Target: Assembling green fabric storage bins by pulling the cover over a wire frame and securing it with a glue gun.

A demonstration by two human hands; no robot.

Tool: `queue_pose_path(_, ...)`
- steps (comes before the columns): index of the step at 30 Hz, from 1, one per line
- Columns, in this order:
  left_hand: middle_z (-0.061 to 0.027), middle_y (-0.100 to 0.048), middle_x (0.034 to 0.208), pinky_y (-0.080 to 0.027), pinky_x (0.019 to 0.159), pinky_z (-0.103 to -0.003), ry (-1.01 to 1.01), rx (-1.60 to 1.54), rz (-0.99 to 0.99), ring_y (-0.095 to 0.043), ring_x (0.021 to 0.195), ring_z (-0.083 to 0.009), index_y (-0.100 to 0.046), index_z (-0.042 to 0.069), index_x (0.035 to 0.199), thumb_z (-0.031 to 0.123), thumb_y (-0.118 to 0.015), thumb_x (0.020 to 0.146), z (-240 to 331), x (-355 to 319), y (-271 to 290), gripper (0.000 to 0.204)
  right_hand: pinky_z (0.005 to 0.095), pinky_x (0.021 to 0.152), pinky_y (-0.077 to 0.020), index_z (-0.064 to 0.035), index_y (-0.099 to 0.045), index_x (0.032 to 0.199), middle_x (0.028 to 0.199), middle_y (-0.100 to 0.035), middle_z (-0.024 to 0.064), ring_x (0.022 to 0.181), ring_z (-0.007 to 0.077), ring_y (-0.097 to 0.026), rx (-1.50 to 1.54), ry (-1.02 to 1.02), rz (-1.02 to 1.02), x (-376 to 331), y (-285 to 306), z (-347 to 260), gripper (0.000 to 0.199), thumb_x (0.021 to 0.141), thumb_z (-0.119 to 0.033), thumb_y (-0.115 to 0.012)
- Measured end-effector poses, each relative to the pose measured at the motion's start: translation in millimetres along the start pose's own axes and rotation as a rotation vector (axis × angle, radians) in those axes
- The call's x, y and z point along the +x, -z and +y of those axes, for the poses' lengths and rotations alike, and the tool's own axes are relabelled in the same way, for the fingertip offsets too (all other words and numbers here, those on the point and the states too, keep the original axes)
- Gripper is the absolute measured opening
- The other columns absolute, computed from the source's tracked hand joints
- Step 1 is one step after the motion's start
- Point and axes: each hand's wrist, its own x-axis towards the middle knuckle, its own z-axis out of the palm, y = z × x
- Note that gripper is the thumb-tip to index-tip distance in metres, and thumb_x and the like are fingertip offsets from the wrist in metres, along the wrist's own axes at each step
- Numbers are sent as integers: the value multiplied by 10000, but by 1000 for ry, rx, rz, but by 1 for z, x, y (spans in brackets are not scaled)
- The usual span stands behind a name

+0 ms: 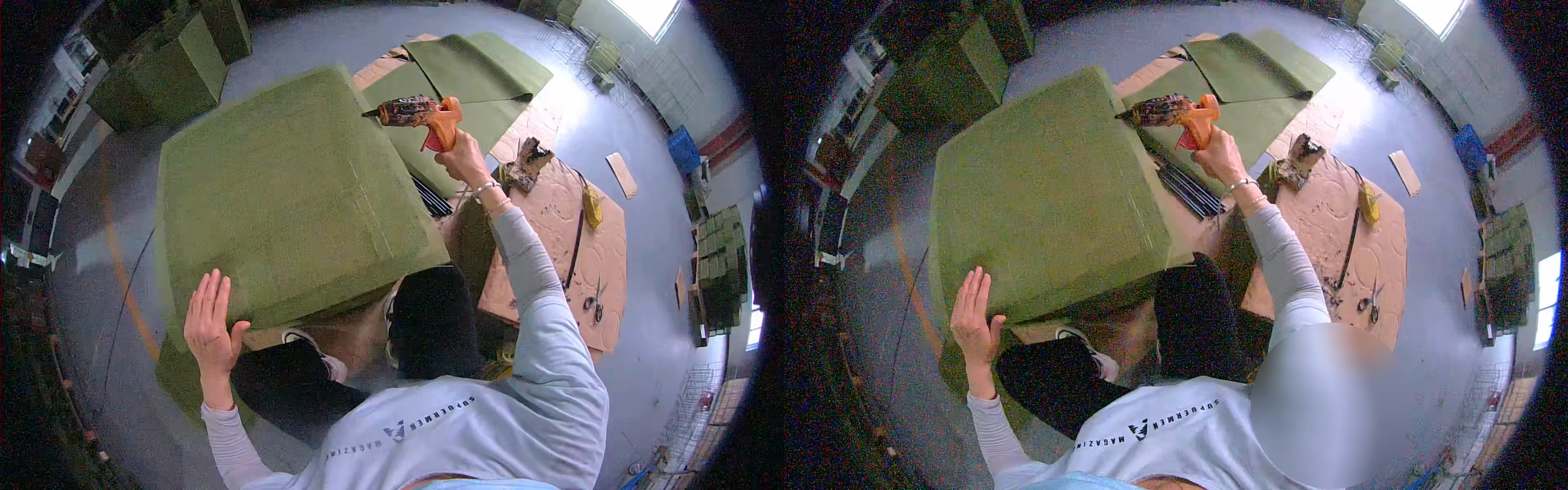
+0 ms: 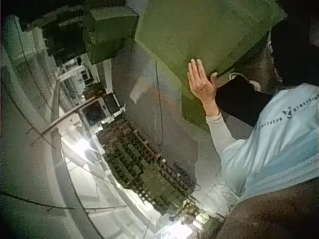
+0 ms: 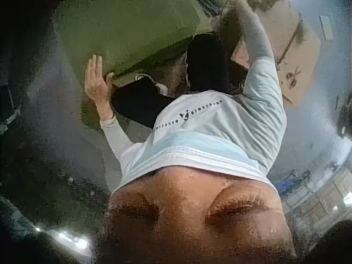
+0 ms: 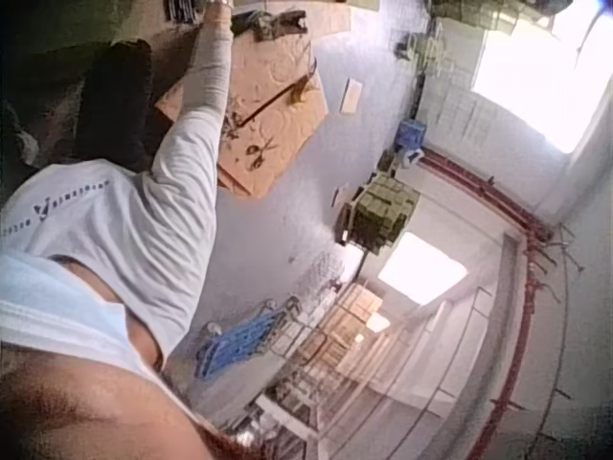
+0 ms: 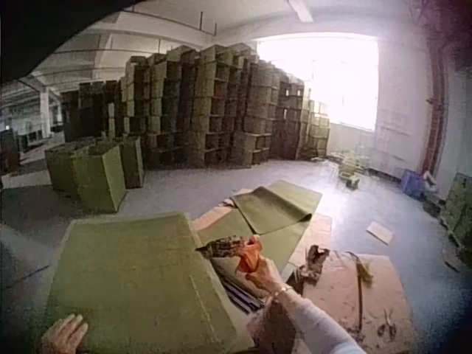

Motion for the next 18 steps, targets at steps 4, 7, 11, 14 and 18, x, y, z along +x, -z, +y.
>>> queue_pose_path(4, -124, -509, 1331, -404, 983, -440, -1, 13, -11, -477, 1223, -331, -543, 45, 1261, 666, -272, 895, 0, 1, -2, 770, 417, 700, -513, 33, -573, 907, 764, -645, 224, 737, 361, -651, -41, 20, 43, 22, -10, 3, 405, 588, -158, -732)
queue_pose_path(7, -122, -504, 1337, -402, 984, -442, 10, 13, -22, -471, 1230, -330, -536, 51, 1269, 671, -274, 890, -3, -3, -1, 772, 419, 701, -513, 29, -576, 908, 783, -652, 221, 756, 366, -651, 31, -24, -37, 33, -15, -12, 413, 589, -176, -741)
queue_pose_path(11, -122, -500, 1342, -398, 985, -447, 10, -5, -35, -463, 1238, -331, -533, 51, 1271, 672, -275, 887, -3, -1, -2, 774, 423, 722, -511, 24, -582, 907, 823, -655, 224, 804, 368, -649, -28, 19, 27, 58, -28, 1, 413, 590, -184, -746)
queue_pose_path(14, -126, -504, 1337, -399, 983, -449, 17, -3, -38, -469, 1233, -332, -540, 48, 1263, 674, -270, 885, -1, 2, -1, 779, 360, 554, -489, 16, -560, 899, 649, -600, 134, 552, 232, -612, -95, 70, 81, 73, -35, 5, 334, 637, -146, -687)
queue_pose_path(18, -127, -508, 1332, -399, 982, -450, 18, 1, -34, -471, 1230, -333, -544, 47, 1258, 672, -275, 887, -3, 1, -2, 775, 397, 687, -503, 15, -584, 905, 788, -634, 191, 738, 308, -634, -87, 43, 56, 87, -41, -8, 391, 608, -199, -723)
